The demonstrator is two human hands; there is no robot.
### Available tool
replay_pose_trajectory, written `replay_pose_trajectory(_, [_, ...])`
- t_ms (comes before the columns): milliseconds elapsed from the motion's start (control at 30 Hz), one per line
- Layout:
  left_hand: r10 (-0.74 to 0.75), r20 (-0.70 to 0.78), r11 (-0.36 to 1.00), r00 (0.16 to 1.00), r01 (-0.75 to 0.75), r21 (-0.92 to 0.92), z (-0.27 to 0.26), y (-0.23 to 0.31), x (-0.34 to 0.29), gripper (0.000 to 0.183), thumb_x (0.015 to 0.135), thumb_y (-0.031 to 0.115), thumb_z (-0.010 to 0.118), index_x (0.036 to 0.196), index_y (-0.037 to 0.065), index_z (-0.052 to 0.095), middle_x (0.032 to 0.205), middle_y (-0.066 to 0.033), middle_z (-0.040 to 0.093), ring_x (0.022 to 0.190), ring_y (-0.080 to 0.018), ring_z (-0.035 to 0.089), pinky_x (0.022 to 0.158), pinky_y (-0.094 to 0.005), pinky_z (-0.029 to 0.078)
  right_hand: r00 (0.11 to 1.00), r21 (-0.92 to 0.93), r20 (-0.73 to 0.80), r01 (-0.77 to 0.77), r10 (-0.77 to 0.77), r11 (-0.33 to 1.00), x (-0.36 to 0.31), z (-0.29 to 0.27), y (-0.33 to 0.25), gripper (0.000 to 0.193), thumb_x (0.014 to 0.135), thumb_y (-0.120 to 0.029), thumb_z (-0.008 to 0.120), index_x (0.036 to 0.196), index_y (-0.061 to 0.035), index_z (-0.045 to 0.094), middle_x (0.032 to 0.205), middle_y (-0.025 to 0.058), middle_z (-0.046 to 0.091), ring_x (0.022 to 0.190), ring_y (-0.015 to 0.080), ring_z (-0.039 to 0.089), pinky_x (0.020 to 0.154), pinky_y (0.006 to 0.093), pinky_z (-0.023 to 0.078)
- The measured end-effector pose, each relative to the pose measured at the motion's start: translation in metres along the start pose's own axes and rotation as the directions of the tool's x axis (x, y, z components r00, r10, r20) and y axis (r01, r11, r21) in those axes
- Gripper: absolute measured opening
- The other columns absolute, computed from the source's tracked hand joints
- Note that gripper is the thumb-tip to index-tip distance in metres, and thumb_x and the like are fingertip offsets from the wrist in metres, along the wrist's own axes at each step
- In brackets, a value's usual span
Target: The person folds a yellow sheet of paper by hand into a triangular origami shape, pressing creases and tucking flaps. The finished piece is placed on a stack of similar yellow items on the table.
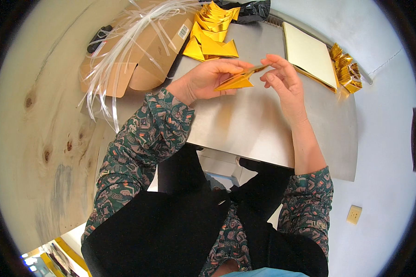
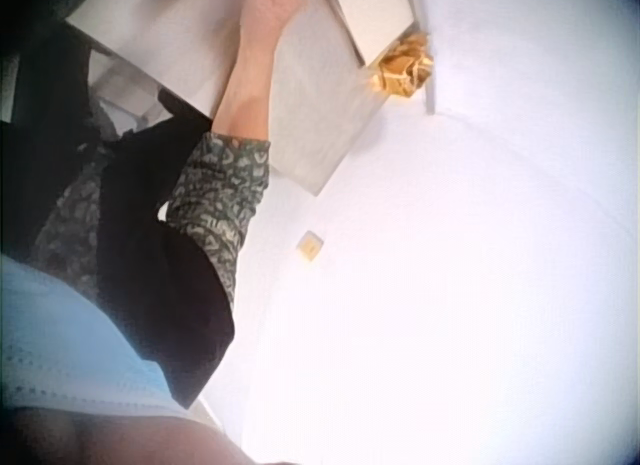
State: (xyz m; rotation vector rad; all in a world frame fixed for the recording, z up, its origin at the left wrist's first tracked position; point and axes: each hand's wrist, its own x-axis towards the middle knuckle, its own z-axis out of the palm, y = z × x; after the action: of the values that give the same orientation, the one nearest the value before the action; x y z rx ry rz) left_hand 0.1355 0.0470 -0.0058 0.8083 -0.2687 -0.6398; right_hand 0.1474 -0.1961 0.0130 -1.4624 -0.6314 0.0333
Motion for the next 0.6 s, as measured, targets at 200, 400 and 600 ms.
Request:
replay_pose_trajectory(200, [-0.071, -0.037, 0.989, 0.997, 0.066, -0.130, 0.009, -0.011, 0.008, 0.031, 0.104, 0.024, 0.045, 0.125, 0.004, 0.058, 0.107, -0.0090, 0.064, 0.088, -0.0160, 0.058, 0.070, -0.0287, 0.048, 0.997, 0.008, 0.075, 0.001, -0.002, 1.000, 0.002, -0.003, 0.008, 0.017, 0.097, -0.012, 0.068, 0.112, -0.0041, 0.067, 0.099, -0.0010, 0.067, 0.086, 0.0072, 0.061, 0.076, 0.0236, 0.050])
replay_pose_trajectory(400, [0.033, -0.117, 0.999, 0.993, -0.036, -0.027, 0.016, -0.003, 0.006, 0.026, 0.105, 0.034, 0.043, 0.104, 0.014, 0.060, 0.101, -0.0048, 0.064, 0.085, -0.0134, 0.057, 0.066, -0.0269, 0.042, 0.989, 0.035, -0.137, -0.057, 0.061, 0.998, 0.005, -0.006, 0.012, 0.015, 0.099, -0.016, 0.067, 0.105, -0.0024, 0.067, 0.088, 0.0021, 0.067, 0.077, 0.0092, 0.064, 0.070, 0.0247, 0.053])
replay_pose_trajectory(600, [0.346, -0.285, 0.859, 0.894, -0.180, 0.480, 0.028, -0.014, 0.011, 0.029, 0.105, 0.042, 0.053, 0.105, 0.015, 0.064, 0.091, 0.0059, 0.060, 0.083, -0.0045, 0.054, 0.064, -0.0215, 0.042, 0.982, 0.006, -0.141, -0.125, 0.125, 0.992, 0.006, -0.001, 0.008, 0.017, 0.097, -0.018, 0.069, 0.104, -0.0027, 0.067, 0.090, 0.0025, 0.068, 0.080, 0.0093, 0.062, 0.073, 0.0248, 0.052])
